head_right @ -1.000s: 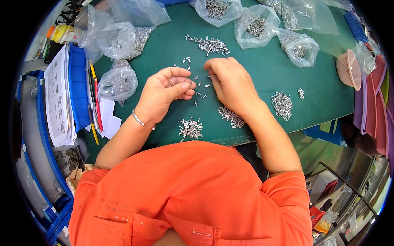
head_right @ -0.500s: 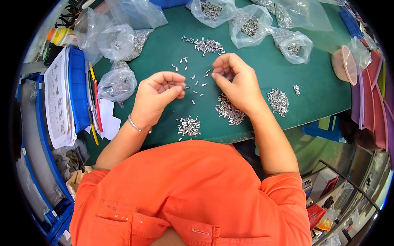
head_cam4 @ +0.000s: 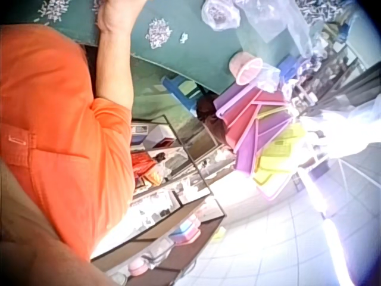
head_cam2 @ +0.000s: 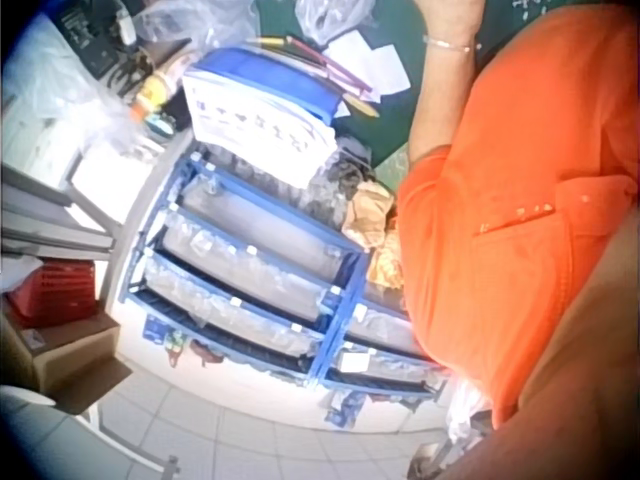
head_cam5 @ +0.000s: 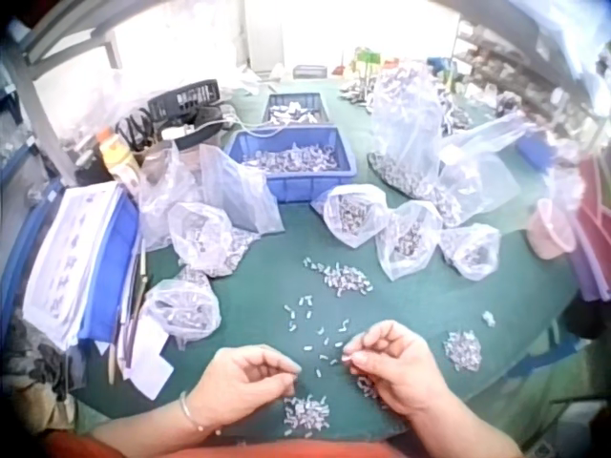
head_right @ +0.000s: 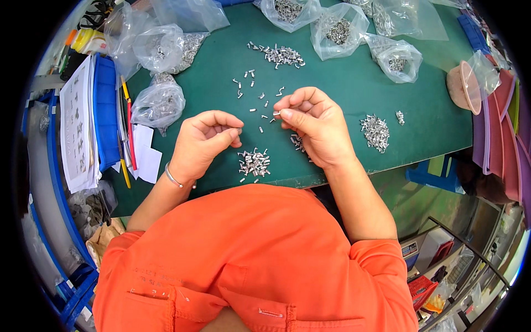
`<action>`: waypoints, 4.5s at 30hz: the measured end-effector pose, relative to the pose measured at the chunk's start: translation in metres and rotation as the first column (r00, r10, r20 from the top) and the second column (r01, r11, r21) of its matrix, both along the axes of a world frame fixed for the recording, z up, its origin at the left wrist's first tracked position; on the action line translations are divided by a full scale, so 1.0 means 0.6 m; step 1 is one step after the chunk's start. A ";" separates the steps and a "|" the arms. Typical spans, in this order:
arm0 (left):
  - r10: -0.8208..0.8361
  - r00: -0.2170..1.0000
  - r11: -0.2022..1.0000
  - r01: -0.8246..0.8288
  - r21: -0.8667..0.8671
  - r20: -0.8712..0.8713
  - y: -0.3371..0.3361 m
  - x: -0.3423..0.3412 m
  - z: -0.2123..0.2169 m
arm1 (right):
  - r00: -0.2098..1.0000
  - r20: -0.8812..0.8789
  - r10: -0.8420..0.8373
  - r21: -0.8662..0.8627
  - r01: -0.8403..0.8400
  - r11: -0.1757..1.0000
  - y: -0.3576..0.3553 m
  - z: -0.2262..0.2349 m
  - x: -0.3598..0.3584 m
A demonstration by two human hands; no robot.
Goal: The person sorts small silver fasteners on a green table, picking them up and arranging them into piles. Another person hands over a plastic bag containing more fasteners, which the person then empties onto the table to continue sorting.
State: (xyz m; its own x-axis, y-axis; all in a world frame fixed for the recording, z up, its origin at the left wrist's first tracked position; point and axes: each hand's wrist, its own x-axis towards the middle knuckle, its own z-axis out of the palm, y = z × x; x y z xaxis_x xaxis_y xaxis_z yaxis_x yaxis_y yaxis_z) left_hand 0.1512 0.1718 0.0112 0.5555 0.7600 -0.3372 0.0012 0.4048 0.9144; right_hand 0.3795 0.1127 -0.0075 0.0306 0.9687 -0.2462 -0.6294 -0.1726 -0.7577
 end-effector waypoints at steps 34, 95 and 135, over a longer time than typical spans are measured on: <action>-0.175 0.900 0.601 0.418 0.681 -0.399 -0.017 -0.014 -0.026 | 0.350 0.923 -0.159 0.326 -0.493 0.807 -0.023 0.012 -0.049; 0.125 0.887 0.254 0.405 0.878 -0.445 0.095 0.073 -0.061 | 0.052 0.949 -0.312 0.313 -0.313 0.897 0.066 0.003 0.041; 0.036 0.940 0.406 0.297 0.864 -0.340 0.068 0.059 -0.025 | -0.099 0.993 -0.071 0.090 0.209 0.974 -0.111 0.033 0.186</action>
State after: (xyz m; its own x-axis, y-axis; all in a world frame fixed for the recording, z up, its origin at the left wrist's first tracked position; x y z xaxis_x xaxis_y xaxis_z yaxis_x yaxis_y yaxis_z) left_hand 0.1867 0.2123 -0.0035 0.6911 0.6364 0.3427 0.2760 -0.6706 0.6886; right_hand 0.4909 0.0461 0.0122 0.4391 0.8878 0.1380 0.7635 -0.2878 -0.5781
